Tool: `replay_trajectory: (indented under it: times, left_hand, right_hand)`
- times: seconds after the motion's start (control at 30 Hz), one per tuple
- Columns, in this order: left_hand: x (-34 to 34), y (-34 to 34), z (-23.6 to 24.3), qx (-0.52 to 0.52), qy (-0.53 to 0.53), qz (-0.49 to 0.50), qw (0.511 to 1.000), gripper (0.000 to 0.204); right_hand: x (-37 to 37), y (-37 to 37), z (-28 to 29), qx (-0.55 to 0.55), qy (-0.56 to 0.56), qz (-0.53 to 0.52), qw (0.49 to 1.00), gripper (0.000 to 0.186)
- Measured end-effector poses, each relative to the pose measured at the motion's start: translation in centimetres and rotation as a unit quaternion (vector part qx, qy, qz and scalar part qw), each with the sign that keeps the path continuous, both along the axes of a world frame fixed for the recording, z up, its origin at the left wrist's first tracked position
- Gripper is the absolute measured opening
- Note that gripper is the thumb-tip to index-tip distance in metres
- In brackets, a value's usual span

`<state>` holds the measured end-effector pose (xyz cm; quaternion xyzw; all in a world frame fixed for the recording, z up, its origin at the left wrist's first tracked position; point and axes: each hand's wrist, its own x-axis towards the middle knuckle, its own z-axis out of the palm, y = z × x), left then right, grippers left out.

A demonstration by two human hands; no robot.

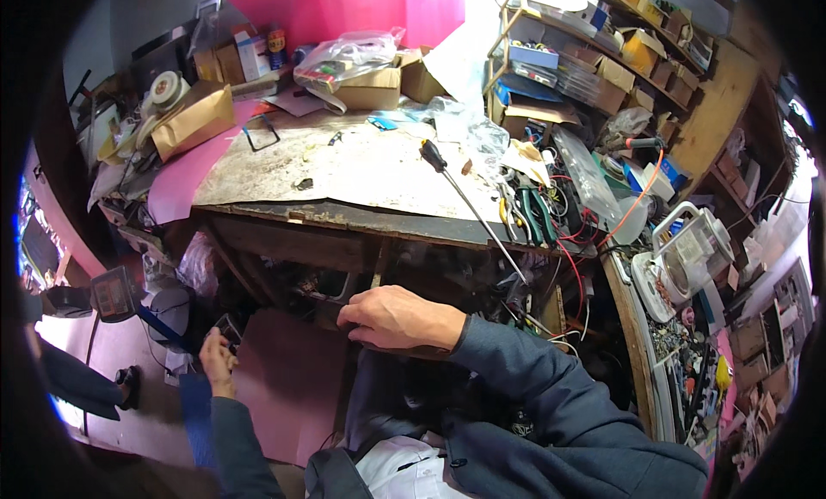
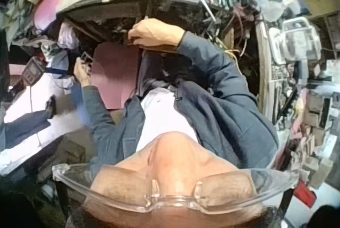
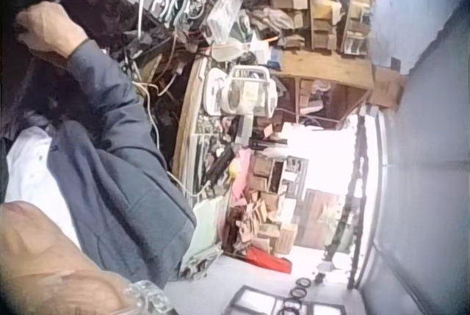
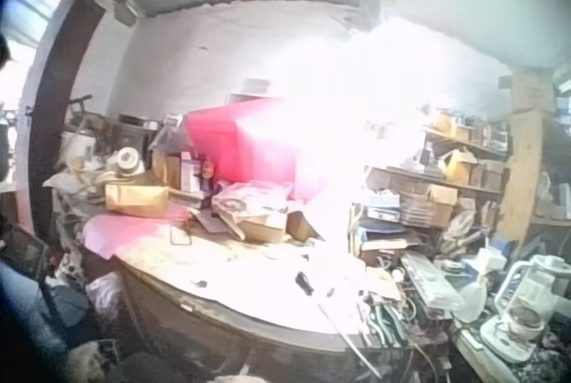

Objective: The person disassembles a black electronic device using a screwdriver, removes the casing, and inspects the internal wiring. They then reassemble the device and hand it to another person. Later, they disassemble a white electric kettle, remove its base, and inspect the heating element.

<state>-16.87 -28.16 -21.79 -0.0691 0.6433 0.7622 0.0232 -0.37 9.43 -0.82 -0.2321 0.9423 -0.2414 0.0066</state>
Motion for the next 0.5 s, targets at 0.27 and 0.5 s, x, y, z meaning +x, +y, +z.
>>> replay_trajectory:
  times: [0.27, 0.5]
  left_hand:
    - [7.8, 16.6, 5.7, -0.07, 0.171, -0.217, 0.958, 0.016]
    - [10.6, 24.0, 10.3, -0.006, 0.31, -0.174, 0.935, 0.038]
  right_hand:
    - [-0.1, 0.5, -0.2, 0.04, 0.003, -0.032, 0.999, 0.021]
    - [-1.0, -0.6, -2.1, -0.107, 0.187, -0.165, 0.962, 0.022]
